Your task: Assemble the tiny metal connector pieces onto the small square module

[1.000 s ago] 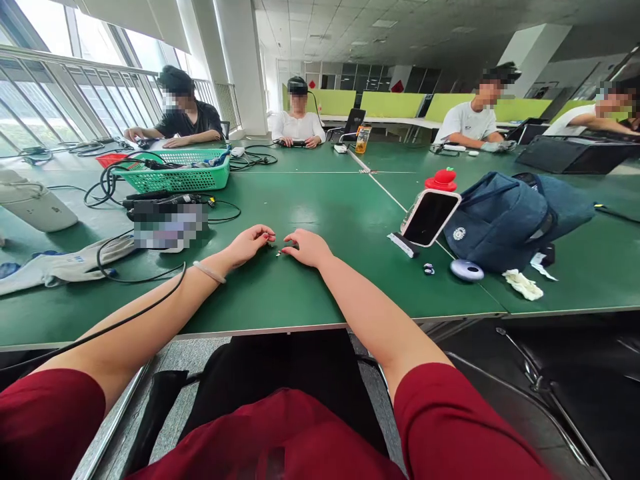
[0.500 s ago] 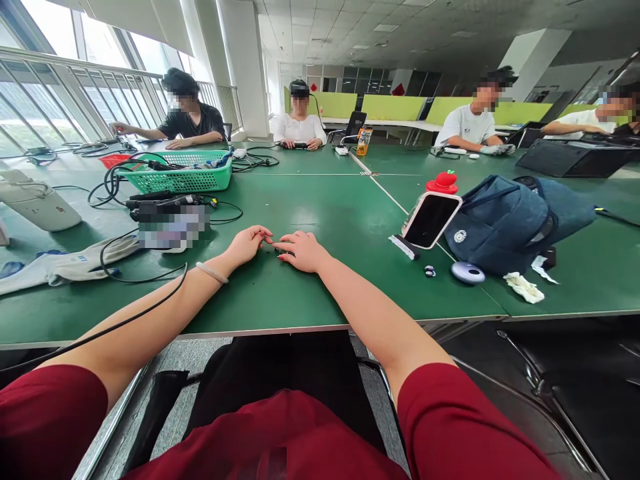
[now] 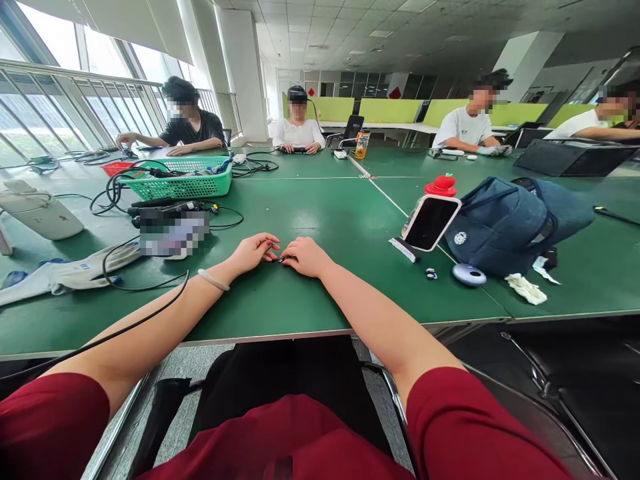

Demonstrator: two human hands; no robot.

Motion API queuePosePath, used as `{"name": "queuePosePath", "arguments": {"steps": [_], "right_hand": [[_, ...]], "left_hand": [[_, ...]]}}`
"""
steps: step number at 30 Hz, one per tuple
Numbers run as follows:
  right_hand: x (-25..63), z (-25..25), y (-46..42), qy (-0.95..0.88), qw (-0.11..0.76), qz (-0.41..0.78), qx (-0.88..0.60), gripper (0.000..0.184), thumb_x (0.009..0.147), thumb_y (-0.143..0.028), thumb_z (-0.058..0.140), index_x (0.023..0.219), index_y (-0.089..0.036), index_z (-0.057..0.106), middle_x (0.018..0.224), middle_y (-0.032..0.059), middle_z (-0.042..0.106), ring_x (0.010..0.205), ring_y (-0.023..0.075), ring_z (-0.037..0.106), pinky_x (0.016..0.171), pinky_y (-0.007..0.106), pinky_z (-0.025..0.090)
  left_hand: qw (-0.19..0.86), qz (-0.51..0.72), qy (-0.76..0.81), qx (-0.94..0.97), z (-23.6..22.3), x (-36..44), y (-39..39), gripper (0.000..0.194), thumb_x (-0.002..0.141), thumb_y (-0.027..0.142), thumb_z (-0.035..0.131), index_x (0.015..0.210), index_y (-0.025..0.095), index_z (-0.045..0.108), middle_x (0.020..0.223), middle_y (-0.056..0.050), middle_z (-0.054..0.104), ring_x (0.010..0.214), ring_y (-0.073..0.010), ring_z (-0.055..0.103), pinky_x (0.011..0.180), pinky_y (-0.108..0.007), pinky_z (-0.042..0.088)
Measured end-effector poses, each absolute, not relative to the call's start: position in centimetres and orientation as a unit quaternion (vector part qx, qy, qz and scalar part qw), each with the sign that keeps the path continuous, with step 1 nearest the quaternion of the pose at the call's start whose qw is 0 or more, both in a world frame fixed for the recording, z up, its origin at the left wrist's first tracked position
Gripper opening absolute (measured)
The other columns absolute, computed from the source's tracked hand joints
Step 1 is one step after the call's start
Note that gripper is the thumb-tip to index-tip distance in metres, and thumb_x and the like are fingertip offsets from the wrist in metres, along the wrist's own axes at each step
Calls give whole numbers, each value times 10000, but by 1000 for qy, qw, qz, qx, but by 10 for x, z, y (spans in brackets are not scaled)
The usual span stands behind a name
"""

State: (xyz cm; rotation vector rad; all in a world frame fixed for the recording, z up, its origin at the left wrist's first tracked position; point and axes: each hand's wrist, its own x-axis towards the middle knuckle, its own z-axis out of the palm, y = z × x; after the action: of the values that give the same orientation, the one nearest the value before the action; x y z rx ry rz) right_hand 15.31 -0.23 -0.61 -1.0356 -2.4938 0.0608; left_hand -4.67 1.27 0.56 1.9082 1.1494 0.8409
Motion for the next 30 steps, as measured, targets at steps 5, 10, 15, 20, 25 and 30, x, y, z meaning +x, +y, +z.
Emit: {"name": "queuePosePath", "arguments": {"steps": [5,10,15,20,25,30], "right_hand": [[153,-6,-2,-896,236,45,-374,126,830,-280,660,905,-181,675,912,58,688,894,196,544,839,334,366],[153,-6,-4,-874,276,123,-381,94,766,-224,696,831,-177,646,807,35,645,818,173,522,832,328,381],[156,-7,-1,-830,307,216,-412,83,728,-220,671,771,-173,618,695,-13,602,643,112,505,661,258,410],[162,-11,8,-786,341,309,-412,158,736,-304,626,799,-164,588,693,-7,634,632,108,578,645,255,466],[162,-11,13,-699,406,426,-408,228,674,-341,684,786,-167,589,746,20,672,682,128,620,713,297,498],[156,-10,14,-668,434,437,-418,204,683,-320,672,811,-178,601,764,17,691,723,141,648,753,317,517]], "left_hand": [[308,330,462,763,7,-53,16,259,898,270,457,1038,176,653,896,-66,732,774,-152,647,759,-291,518],[281,320,476,770,8,-56,18,314,872,327,494,1090,191,675,906,-59,744,763,-169,642,781,-305,503],[289,307,471,775,9,-54,15,309,835,280,535,1087,198,693,949,-53,739,806,-181,668,828,-310,503],[313,289,453,783,9,-51,15,350,757,207,614,1098,206,693,938,-39,733,832,-187,671,877,-331,507],[379,315,432,756,8,-43,12,386,748,243,648,1126,170,669,881,-46,717,788,-176,670,822,-317,534],[319,299,450,778,12,-38,8,363,772,286,649,1127,225,688,829,-7,722,734,-164,638,772,-291,508]]}}
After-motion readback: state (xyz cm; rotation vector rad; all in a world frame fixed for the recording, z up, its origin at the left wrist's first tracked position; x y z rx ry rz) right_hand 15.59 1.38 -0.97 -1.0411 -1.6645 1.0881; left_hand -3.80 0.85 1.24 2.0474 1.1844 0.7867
